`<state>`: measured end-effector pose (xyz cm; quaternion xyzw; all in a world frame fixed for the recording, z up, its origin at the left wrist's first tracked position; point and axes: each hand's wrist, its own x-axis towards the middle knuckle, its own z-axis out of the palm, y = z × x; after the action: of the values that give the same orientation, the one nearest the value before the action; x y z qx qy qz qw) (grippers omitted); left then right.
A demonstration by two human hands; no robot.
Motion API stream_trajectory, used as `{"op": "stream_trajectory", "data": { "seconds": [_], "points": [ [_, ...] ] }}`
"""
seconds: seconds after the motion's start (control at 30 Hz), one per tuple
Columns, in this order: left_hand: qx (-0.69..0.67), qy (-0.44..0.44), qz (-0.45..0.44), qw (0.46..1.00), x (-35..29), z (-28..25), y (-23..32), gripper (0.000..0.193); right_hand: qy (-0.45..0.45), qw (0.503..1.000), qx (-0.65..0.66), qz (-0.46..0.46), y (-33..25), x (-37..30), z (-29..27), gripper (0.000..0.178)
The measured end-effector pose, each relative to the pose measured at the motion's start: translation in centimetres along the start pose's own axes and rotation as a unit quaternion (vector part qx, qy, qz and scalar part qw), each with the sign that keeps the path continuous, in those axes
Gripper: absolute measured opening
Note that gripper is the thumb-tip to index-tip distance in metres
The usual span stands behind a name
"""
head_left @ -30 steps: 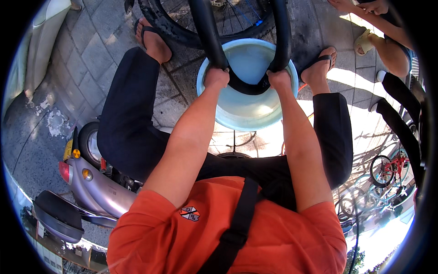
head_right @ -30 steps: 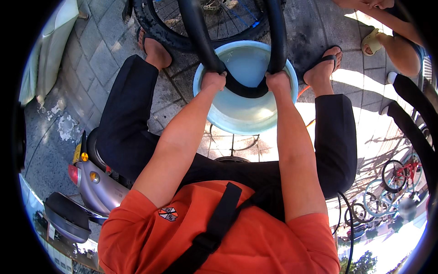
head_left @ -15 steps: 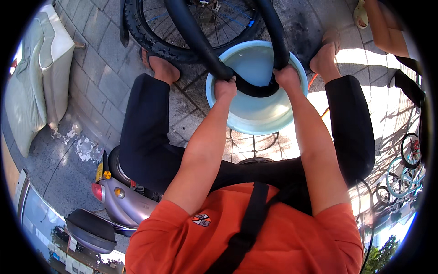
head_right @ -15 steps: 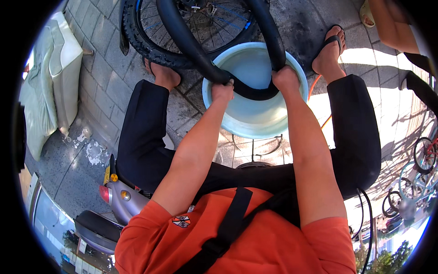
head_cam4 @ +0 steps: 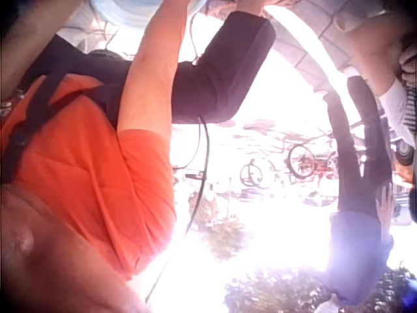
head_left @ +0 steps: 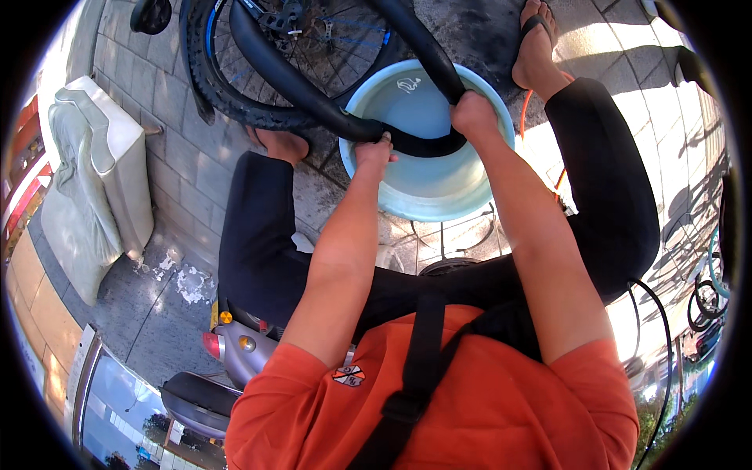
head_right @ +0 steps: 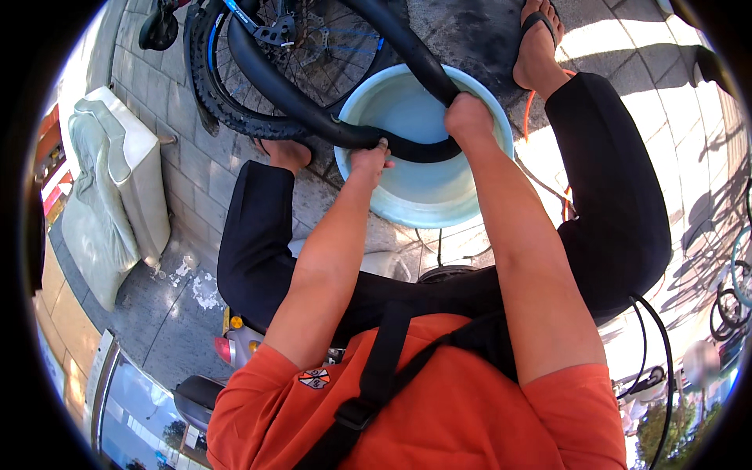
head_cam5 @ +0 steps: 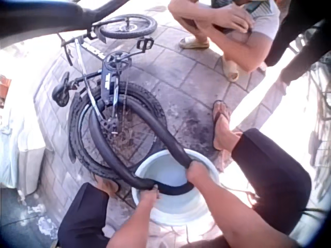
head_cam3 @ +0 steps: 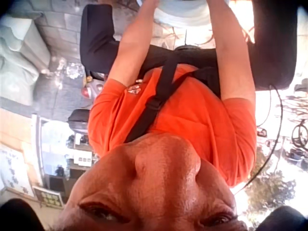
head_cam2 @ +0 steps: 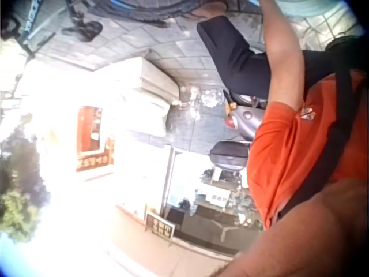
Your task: The person inflates a bicycle inner tube using a hand pump and repeatedly submerges it in a basin of water to locate air leaks. The person rotates the tube to check different sections for bubbles.
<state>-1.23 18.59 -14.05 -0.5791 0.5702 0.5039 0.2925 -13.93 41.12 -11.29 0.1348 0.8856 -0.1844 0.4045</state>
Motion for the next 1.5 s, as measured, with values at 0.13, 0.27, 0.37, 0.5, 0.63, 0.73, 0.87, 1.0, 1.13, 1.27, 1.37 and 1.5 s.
{"op": "stream_trajectory", "data": {
  "seconds": [0.13,0.27,0.37,0.5,0.63,0.73,0.87,1.0,1.13,1.27,1.37,1.5],
  "points": [
    [0.058,-0.024,-0.035,0.997,-2.4,-0.8,0.6,0.029,-0.010,1.000,-0.004,-0.016,0.6,-2.1,-1.0,0.031],
    [0.045,-0.054,0.006,0.998,-6.5,-0.7,1.0,0.028,-0.017,0.999,-0.012,-0.046,0.9,-4.7,-3.7,0.032],
    [0.038,-0.002,0.021,0.999,-9.1,-2.4,1.2,0.041,-0.039,0.996,-0.033,-0.067,1.4,-5.8,-5.7,0.044],
    [0.039,0.124,0.057,0.990,-11.0,-6.6,2.2,0.057,-0.068,0.997,-0.015,-0.039,0.3,-6.7,-10.0,0.057],
    [-0.026,0.177,0.093,0.979,-12.5,-8.4,3.9,0.065,-0.086,0.996,0.000,-0.013,-1.6,-6.7,-14.2,0.064],
    [-0.224,0.214,0.246,0.918,-8.5,-10.8,3.3,0.067,-0.049,0.997,-0.037,-0.053,-4.4,-5.4,-15.5,0.070],
    [-0.297,0.191,0.334,0.874,-7.1,-15.8,8.3,0.067,0.057,0.995,-0.033,-0.075,-6.7,-0.7,-15.4,0.081],
    [-0.131,0.210,0.393,0.885,-4.2,-21.0,13.9,0.055,0.112,0.984,-0.038,-0.132,-11.3,3.1,-16.1,0.083],
    [0.016,0.227,0.355,0.907,-3.0,-21.7,18.7,0.081,0.147,0.970,-0.087,-0.171,-16.1,8.1,-16.1,0.082],
    [0.113,0.323,0.345,0.874,-3.2,-20.9,21.7,0.077,0.131,0.966,-0.095,-0.203,-22.2,11.1,-16.0,0.081],
    [0.130,0.341,0.393,0.844,-2.3,-21.1,21.9,0.078,0.121,0.965,-0.089,-0.216,-25.8,13.1,-15.4,0.080],
    [0.160,0.373,0.371,0.835,-2.7,-20.8,23.3,0.075,0.090,0.959,-0.075,-0.259,-26.4,15.9,-14.4,0.078]
  ]
}}
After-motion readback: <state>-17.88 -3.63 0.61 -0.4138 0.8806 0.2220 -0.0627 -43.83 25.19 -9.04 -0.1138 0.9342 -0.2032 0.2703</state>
